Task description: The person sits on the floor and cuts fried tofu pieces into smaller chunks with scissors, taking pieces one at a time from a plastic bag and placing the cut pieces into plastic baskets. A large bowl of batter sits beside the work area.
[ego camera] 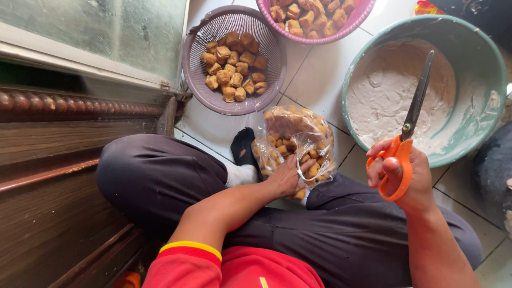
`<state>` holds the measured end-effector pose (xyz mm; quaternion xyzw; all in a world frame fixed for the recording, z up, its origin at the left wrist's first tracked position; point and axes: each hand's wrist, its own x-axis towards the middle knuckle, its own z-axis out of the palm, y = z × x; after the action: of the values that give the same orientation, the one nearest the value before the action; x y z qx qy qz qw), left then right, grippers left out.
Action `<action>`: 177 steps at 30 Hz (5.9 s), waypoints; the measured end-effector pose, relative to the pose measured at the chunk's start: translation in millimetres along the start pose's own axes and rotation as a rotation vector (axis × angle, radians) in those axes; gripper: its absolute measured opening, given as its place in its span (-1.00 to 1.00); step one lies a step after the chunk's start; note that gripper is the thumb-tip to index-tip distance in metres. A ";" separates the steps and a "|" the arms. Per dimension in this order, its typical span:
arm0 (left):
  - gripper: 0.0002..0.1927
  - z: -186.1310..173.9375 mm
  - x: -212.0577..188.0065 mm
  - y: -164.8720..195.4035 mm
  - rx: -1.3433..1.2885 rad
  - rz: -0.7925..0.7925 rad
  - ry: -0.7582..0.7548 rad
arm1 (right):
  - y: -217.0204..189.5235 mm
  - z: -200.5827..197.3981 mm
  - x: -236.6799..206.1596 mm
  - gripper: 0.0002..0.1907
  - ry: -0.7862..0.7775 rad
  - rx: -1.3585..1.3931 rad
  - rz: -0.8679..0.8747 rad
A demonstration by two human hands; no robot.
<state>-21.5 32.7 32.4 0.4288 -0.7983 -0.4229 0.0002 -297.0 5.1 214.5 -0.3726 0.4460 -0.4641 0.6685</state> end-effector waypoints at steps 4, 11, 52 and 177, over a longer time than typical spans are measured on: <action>-0.12 1.9 -1.7 4.0 0.005 0.085 0.128 | 1.2 0.1 1.1 -0.43 0.008 -0.025 0.002; -0.72 32.8 15.6 -7.0 -0.059 0.153 0.162 | 2.1 -1.2 2.7 -0.45 0.009 -0.014 0.042; -0.51 -234.4 70.1 103.5 -1.718 0.340 0.356 | -45.5 44.0 2.4 0.20 -0.483 -0.220 0.281; -0.33 -25.1 63.6 -20.5 0.009 -0.254 0.351 | 7.5 10.2 -3.4 -0.60 -0.023 -0.140 0.260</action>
<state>-38.6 -33.4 11.6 0.5931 -0.7273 -0.3349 0.0842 -285.8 11.4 211.9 -0.3626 0.5140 -0.3372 0.7004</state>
